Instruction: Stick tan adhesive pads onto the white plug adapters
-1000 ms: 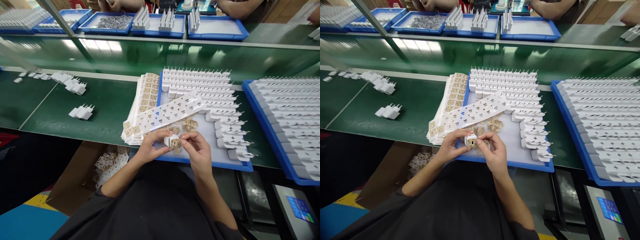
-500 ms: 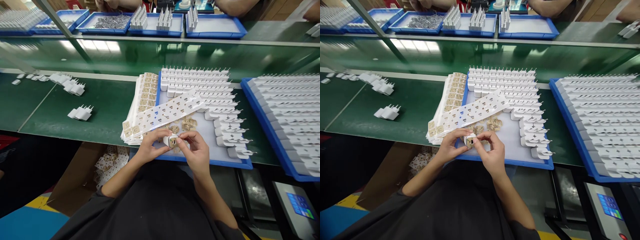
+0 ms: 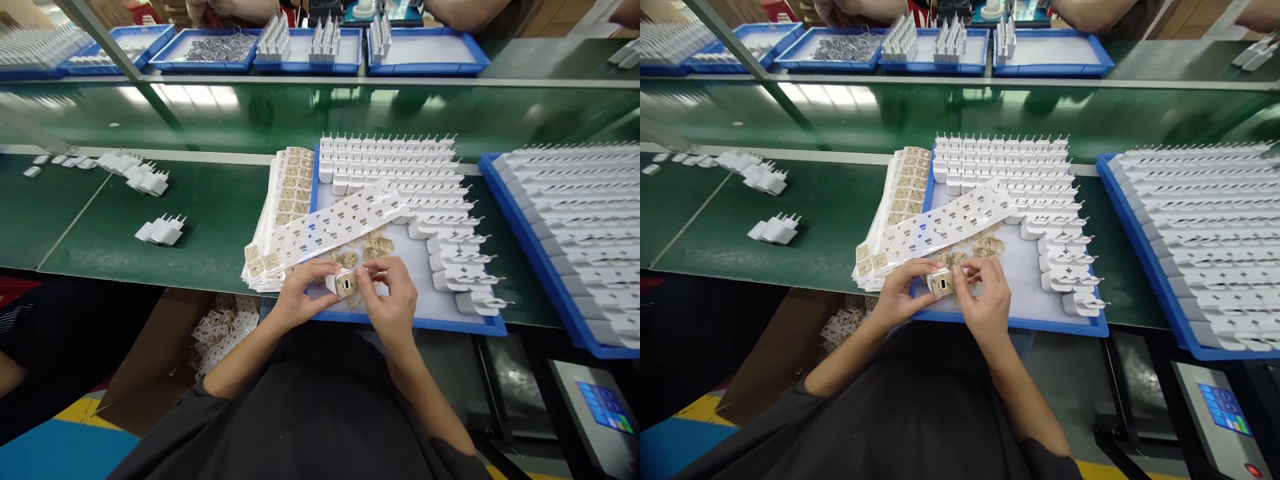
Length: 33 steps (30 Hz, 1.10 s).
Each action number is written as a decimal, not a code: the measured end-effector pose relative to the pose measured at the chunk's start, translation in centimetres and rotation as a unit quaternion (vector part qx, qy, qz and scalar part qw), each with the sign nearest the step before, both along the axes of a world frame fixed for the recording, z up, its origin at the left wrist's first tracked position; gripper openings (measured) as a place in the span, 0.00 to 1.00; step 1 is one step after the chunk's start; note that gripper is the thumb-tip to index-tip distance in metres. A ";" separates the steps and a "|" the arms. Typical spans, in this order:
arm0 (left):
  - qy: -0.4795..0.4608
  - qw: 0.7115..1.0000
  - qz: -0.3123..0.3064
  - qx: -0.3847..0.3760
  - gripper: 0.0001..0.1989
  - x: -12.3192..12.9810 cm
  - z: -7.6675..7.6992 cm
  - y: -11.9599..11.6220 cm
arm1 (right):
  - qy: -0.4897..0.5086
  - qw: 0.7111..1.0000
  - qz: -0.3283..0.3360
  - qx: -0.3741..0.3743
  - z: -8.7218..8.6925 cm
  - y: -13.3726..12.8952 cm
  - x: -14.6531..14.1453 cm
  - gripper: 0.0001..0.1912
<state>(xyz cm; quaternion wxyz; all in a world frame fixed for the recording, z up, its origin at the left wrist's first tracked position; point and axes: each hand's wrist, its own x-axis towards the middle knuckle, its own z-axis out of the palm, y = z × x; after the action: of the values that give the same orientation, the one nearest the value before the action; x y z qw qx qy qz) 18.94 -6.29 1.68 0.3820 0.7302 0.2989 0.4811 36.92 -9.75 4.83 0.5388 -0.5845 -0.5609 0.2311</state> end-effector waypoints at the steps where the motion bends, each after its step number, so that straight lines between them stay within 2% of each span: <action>1: -0.010 1.000 0.002 -0.004 0.20 0.0 -0.1 0.0 | 0.052 0.998 0.021 -0.026 -0.2 0.1 0.2 0.05; 3: -0.026 1.000 0.012 -0.004 0.20 0.1 -0.3 -0.1 | 0.161 0.981 0.084 -0.070 -0.6 0.2 0.2 0.07; 6: -0.027 0.999 0.032 0.016 0.19 0.3 -0.4 -0.2 | 0.254 0.952 0.149 -0.080 -0.9 0.1 -0.5 0.08; 15: 0.042 0.986 0.080 0.137 0.18 0.6 0.2 -0.3 | 0.342 0.926 0.138 -0.083 -1.1 0.3 -2.2 0.03; 24: 0.028 0.986 0.074 0.145 0.19 0.5 -0.1 -0.2 | 0.377 0.913 0.126 -0.095 -1.0 0.2 -2.5 0.02; 29: -0.027 0.994 0.051 0.095 0.20 0.4 -0.4 -0.2 | 0.335 0.918 0.184 -0.106 -0.9 0.2 -1.0 0.08; 31: -0.027 0.995 0.043 0.084 0.19 0.4 -0.5 -0.3 | 0.274 0.936 0.202 -0.090 -0.7 0.3 -0.2 0.08; 33: -0.021 0.996 0.039 0.078 0.18 0.4 -0.4 -0.4 | 0.174 0.965 0.192 -0.047 -0.4 0.5 0.3 0.07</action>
<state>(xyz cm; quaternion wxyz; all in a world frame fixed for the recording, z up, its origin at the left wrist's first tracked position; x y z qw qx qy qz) 19.36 -6.66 1.25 0.3108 0.7355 0.2809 0.5325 37.21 -9.28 4.45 0.5455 -0.4412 -0.5484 0.4550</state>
